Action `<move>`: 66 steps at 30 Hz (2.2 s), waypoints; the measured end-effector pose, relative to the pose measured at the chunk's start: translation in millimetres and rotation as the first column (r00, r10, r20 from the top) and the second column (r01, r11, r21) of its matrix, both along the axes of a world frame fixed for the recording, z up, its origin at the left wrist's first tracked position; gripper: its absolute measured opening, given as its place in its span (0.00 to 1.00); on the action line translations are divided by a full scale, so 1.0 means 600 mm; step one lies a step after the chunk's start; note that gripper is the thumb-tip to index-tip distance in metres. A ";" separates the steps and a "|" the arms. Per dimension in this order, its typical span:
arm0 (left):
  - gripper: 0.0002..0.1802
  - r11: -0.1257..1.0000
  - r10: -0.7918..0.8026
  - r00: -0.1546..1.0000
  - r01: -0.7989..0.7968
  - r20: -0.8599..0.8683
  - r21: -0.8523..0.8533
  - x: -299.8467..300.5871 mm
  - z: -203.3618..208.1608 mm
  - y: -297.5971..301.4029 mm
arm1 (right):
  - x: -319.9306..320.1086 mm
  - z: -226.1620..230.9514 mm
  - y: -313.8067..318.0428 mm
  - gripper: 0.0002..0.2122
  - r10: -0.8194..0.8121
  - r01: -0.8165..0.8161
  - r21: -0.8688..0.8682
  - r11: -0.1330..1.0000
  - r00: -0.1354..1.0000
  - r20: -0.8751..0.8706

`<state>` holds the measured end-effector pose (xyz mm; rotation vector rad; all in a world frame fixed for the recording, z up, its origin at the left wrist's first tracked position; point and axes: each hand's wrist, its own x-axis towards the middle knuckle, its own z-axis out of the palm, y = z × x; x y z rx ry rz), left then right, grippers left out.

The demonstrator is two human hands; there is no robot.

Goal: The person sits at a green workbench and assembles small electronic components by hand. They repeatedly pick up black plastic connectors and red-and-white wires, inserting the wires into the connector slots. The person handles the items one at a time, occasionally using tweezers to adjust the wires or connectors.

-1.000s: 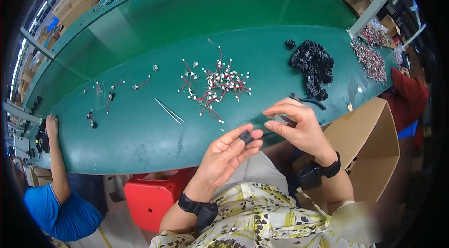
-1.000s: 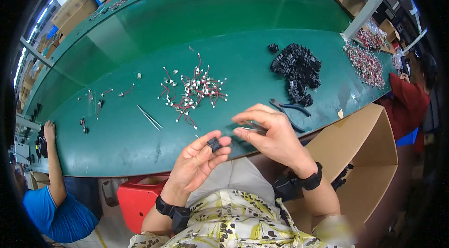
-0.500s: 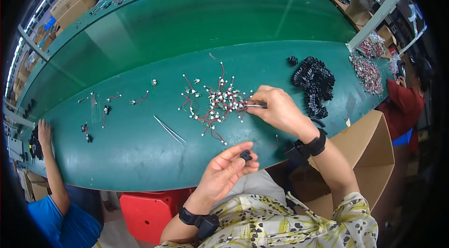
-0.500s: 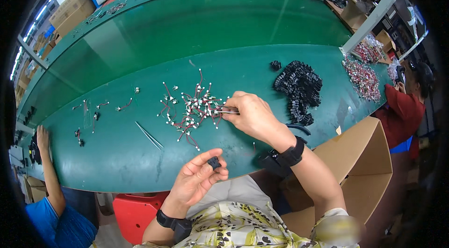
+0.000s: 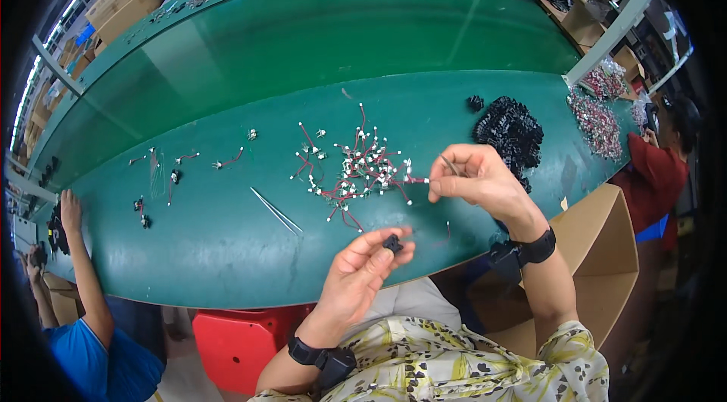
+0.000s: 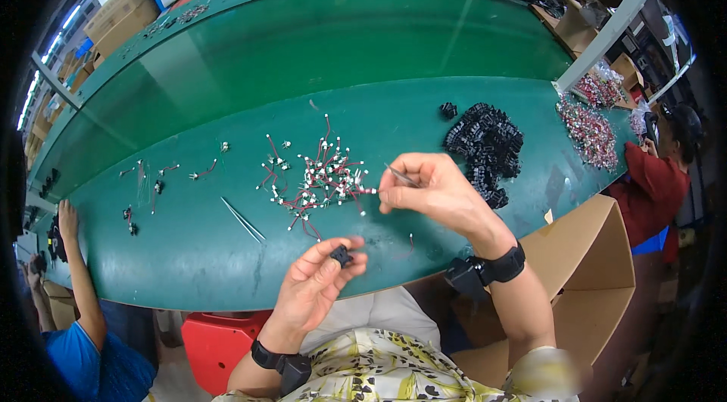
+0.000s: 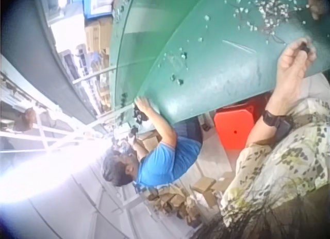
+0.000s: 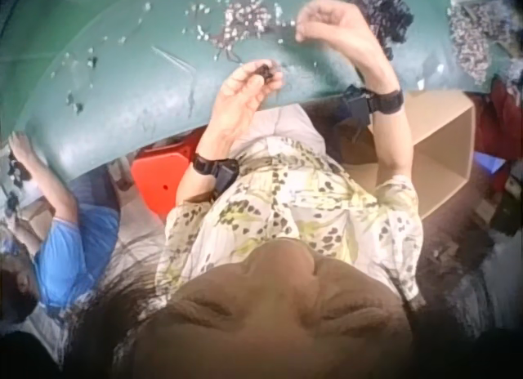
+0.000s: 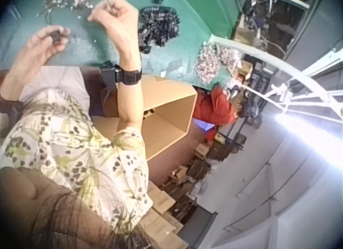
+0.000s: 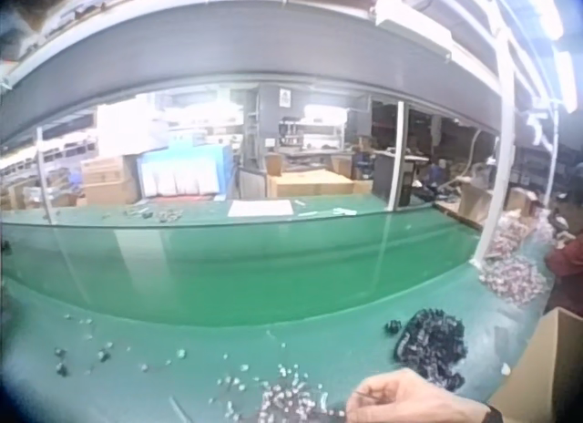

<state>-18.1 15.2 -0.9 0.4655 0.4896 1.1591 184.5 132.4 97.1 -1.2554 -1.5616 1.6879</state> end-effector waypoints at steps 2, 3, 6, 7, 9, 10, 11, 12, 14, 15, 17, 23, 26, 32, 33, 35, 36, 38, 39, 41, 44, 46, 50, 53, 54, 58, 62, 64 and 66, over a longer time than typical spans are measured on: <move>0.17 0.998 0.032 0.999 -0.029 -0.039 0.058 0.001 0.011 0.012 | 0.008 -0.004 -0.015 0.03 0.026 -0.029 -0.070 0.997 0.999 -0.044; 0.17 0.996 0.031 0.998 -0.026 -0.053 0.082 0.004 0.015 0.018 | 0.015 -0.009 -0.023 0.03 0.034 -0.041 -0.106 0.994 0.997 -0.068; 0.17 0.986 0.077 0.969 -0.038 -0.236 0.164 0.014 0.026 0.031 | 0.015 -0.073 -0.027 0.03 -0.067 0.070 0.066 0.995 0.997 -0.038; 0.17 0.983 0.105 0.931 -0.043 -0.348 0.180 0.017 0.022 0.037 | 0.012 -0.082 -0.029 0.04 -0.160 0.103 0.270 0.957 0.966 0.201; 0.17 0.983 0.115 0.906 -0.044 -0.407 0.180 0.019 0.016 0.041 | 0.010 -0.079 -0.039 0.04 -0.210 0.200 0.227 0.953 0.978 0.019; 0.17 0.986 0.097 0.929 -0.040 -0.356 0.163 0.019 0.014 0.042 | 0.009 -0.074 -0.042 0.04 -0.234 0.244 0.200 0.949 0.970 -0.070; 0.17 0.989 0.079 0.949 -0.035 -0.305 0.147 0.019 0.014 0.042 | 0.010 -0.068 -0.042 0.05 -0.226 0.259 0.188 0.947 0.958 -0.179; 0.17 0.987 0.094 0.950 -0.050 -0.297 0.154 0.021 0.017 0.043 | 0.011 -0.061 -0.046 0.05 -0.219 0.253 0.182 0.950 0.957 -0.188; 0.16 0.983 0.127 0.951 -0.082 -0.281 0.167 0.022 0.028 0.043 | 0.013 -0.046 -0.052 0.06 -0.203 0.240 0.170 0.956 0.957 -0.207; 0.16 0.982 0.133 0.966 -0.098 -0.221 0.161 0.024 0.035 0.043 | 0.016 -0.043 -0.054 0.06 -0.175 0.196 0.078 0.978 0.961 -0.214; 0.16 0.981 0.146 0.984 -0.131 -0.098 0.145 0.031 0.050 0.051 | 0.026 -0.038 -0.056 0.06 -0.119 0.096 -0.106 0.990 0.965 -0.234; 0.15 0.972 0.201 0.942 -0.157 -0.269 0.178 0.041 0.034 0.084 | 0.016 -0.072 -0.060 0.06 -0.147 0.122 -0.143 0.982 0.973 -0.180; 0.14 0.935 0.311 0.880 -0.215 -0.358 0.283 0.043 0.025 0.091 | 0.007 -0.085 -0.061 0.08 -0.185 0.198 0.079 0.977 0.971 -0.151; 0.15 0.862 0.463 0.787 -0.292 -0.407 0.415 0.046 0.018 0.093 | -0.026 -0.093 -0.045 0.09 -0.109 0.124 0.205 0.971 0.991 -0.083; 0.15 0.834 0.512 0.749 -0.315 -0.421 0.452 0.044 0.017 0.093 | -0.026 -0.096 -0.043 0.08 -0.130 0.137 0.190 0.972 0.990 -0.049; 0.14 0.804 0.570 0.703 -0.372 -0.425 0.463 0.039 0.017 0.097 | -0.022 -0.100 -0.047 0.08 -0.108 0.101 0.188 0.977 0.994 0.028; 0.14 0.787 0.599 0.677 -0.399 -0.428 0.470 0.035 0.018 0.099 | -0.020 -0.102 -0.049 0.08 -0.097 0.083 0.187 0.979 0.993 0.064; 0.14 0.786 0.610 0.698 -0.473 -0.375 0.398 0.028 0.024 0.101 | -0.014 -0.108 -0.058 0.06 -0.132 0.094 0.244 0.965 0.980 0.145; 0.14 0.792 0.604 0.718 -0.497 -0.345 0.354 0.024 0.028 0.101 | -0.011 -0.108 -0.059 0.05 -0.153 0.098 0.277 0.956 0.971 0.184; 0.14 0.832 0.554 0.785 -0.510 -0.277 0.217 0.023 0.036 0.097 | 0.001 -0.103 -0.051 0.06 -0.200 0.170 0.220 0.961 0.972 0.124; 0.14 0.876 0.481 0.838 -0.469 -0.258 0.111 0.030 0.030 0.090 | 0.003 -0.091 -0.048 0.07 -0.172 0.178 0.190 0.965 0.984 -0.045; 0.14 0.898 0.440 0.849 -0.414 -0.292 0.149 0.039 0.035 0.079 | -0.006 -0.088 -0.053 0.07 -0.129 0.149 0.189 0.971 0.985 -0.113; 0.13 0.905 0.411 0.832 -0.325 -0.371 0.274 0.040 0.042 0.065 | -0.007 -0.055 -0.060 0.09 -0.145 0.120 -0.119 0.986 0.963 -0.228; 0.13 0.866 0.494 0.781 -0.405 -0.383 0.293 0.025 0.037 0.063 | 0.000 -0.066 -0.063 0.09 -0.164 0.152 -0.068 0.986 0.961 -0.221; 0.13 0.867 0.490 0.781 -0.390 -0.388 0.309 0.025 0.038 0.059 | -0.003 -0.064 -0.067 0.09 -0.165 0.166 -0.015 0.986 0.965 -0.204; 0.14 0.875 0.462 0.784 -0.325 -0.414 0.359 0.037 0.044 0.041 | -0.011 -0.061 -0.084 0.08 -0.144 0.162 0.101 0.982 0.975 -0.169; 0.15 0.839 0.517 0.691 -0.292 -0.505 0.459 0.040 0.040 0.037 | -0.018 -0.055 -0.094 0.07 -0.136 0.162 0.131 0.978 0.973 -0.188; 0.14 0.840 0.519 0.681 -0.292 -0.516 0.458 0.034 0.031 0.039 | -0.016 -0.060 -0.096 0.08 -0.154 0.188 0.166 0.968 0.968 -0.196; 0.13 0.879 0.466 0.758 -0.339 -0.457 0.334 0.026 0.037 0.036 | -0.013 -0.066 -0.097 0.09 -0.184 0.216 0.115 0.970 0.954 -0.236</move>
